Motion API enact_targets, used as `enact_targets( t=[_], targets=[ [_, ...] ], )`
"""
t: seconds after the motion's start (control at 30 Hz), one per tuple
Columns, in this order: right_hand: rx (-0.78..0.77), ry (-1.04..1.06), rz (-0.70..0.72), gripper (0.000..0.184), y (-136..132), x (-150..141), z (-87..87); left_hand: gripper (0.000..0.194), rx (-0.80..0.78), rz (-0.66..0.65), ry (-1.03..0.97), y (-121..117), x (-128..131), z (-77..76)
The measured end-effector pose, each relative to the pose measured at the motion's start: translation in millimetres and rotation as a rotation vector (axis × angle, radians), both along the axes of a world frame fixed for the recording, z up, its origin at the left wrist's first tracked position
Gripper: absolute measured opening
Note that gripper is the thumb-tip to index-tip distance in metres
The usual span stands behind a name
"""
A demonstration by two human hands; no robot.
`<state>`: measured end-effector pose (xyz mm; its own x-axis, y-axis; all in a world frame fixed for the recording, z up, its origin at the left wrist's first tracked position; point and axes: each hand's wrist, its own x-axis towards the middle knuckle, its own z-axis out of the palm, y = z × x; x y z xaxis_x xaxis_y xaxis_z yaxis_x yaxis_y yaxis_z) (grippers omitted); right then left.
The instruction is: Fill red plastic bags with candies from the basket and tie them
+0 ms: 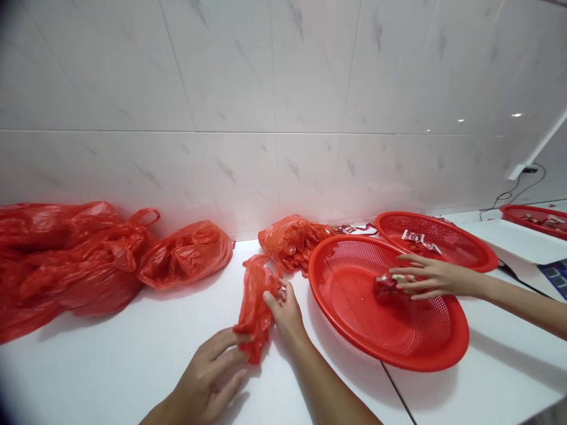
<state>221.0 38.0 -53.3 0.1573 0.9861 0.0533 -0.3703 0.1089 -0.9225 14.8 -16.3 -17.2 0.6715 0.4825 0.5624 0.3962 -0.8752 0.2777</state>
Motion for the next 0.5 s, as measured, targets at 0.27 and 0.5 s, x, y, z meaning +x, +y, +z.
enact_targets(
  t=[0.27, 0.5],
  targets=[
    [0.021, 0.054, -0.316, 0.049, -11.0, 0.0, 13.2, 0.021, -0.330, 0.601, -0.485, 23.7, -19.2, -13.3],
    [0.061, 0.098, -0.317, 0.049, -17.3, -2.8, 18.3, 0.043, -0.326, 0.898, -0.636, 48.2, -40.9, -13.3]
  ],
)
